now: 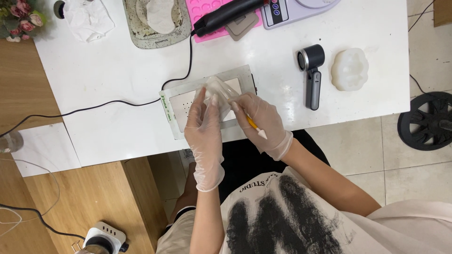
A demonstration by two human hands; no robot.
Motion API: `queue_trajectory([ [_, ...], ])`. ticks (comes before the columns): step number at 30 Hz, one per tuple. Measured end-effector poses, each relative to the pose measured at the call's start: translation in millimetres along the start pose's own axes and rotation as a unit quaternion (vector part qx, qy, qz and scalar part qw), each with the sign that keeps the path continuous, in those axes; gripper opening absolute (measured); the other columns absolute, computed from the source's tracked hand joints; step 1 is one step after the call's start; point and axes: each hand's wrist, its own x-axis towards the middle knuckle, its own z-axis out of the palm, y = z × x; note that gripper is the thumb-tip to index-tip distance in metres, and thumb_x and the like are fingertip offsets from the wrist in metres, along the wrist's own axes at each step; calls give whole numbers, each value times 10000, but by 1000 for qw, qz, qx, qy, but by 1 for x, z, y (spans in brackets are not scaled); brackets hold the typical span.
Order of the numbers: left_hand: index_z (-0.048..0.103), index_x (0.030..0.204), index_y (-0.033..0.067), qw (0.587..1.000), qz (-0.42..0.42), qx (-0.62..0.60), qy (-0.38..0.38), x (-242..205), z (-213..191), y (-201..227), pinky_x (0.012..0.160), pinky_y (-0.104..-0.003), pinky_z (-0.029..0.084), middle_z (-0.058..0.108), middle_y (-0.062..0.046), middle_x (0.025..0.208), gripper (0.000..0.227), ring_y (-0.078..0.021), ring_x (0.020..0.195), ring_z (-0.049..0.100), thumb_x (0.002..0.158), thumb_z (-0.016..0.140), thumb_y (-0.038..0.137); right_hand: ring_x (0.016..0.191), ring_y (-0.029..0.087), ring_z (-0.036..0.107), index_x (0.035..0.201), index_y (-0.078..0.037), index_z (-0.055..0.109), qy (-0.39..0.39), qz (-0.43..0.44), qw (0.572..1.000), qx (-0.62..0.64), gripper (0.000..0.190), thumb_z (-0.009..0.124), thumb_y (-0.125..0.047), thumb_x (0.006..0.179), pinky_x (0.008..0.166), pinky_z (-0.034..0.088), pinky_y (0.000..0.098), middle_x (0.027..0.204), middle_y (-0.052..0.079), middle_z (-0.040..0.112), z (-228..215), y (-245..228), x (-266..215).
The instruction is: Preparing and refining a wax model using a heat gun and a modeling tool on a workshop bench.
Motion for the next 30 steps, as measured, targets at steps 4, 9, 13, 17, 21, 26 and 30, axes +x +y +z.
queue_trajectory([
  [4, 597, 1419, 53, 1000, -10, -8, 4, 0, -1, 1, 983, -280, 519, 688, -130, 1289, 490, -154, 1159, 636, 976, 669, 250, 798, 320, 662, 1171, -35, 577, -9, -53, 998, -36, 148, 573, -54, 1024, 680, 511, 404, 979, 151, 634, 4, 2, 1],
  [9, 600, 1416, 55, 1000, -15, -9, 3, 1, 0, 1, 973, -283, 530, 695, -135, 1288, 488, -159, 1139, 647, 974, 660, 251, 769, 281, 660, 1163, -44, 575, -3, -32, 999, -12, 121, 559, -75, 1047, 680, 519, 381, 972, 135, 641, 6, 9, 0],
  [13, 590, 1420, 51, 1000, -17, -24, -3, -2, 0, 6, 1002, -295, 523, 671, -151, 1321, 485, -174, 1195, 632, 983, 654, 251, 762, 233, 701, 1117, -62, 601, -23, 58, 998, -16, 103, 593, -144, 1056, 682, 551, 339, 959, 100, 688, 15, 22, -3],
  [17, 583, 1420, 48, 1000, -4, -11, 0, 1, 2, 3, 1027, -305, 518, 658, -148, 1354, 494, -191, 1246, 627, 979, 651, 259, 970, 235, 740, 1244, -66, 594, 46, 95, 984, 140, 189, 509, -120, 1084, 850, 583, 311, 1141, 100, 741, 1, 15, 1],
  [21, 569, 1430, 29, 1000, 0, 0, 6, 1, 1, -4, 1047, -316, 500, 658, -153, 1361, 512, -208, 1276, 613, 982, 654, 262, 1259, 336, 667, 1208, -46, 567, 62, -15, 994, 86, 136, 500, -92, 1099, 1036, 533, 370, 1405, 177, 655, 1, 12, 1],
  [26, 508, 1478, 31, 1000, 19, 4, 16, -9, -6, -13, 1063, -315, 493, 647, -147, 1377, 521, -206, 1296, 603, 1016, 603, 252, 1384, 410, 568, 1157, -52, 458, 38, -47, 998, 31, 292, 683, -157, 1003, 1133, 479, 454, 1471, 218, 584, 14, 31, 0],
  [30, 427, 1526, 12, 997, 71, -12, 37, -20, -9, -22, 1073, -352, 499, 636, -175, 1395, 526, -241, 1298, 606, 1047, 544, 196, 1317, 371, 607, 1093, -92, 457, 15, -5, 1000, 4, 409, 789, -223, 892, 1023, 541, 410, 1478, 200, 580, 26, 38, 2],
])
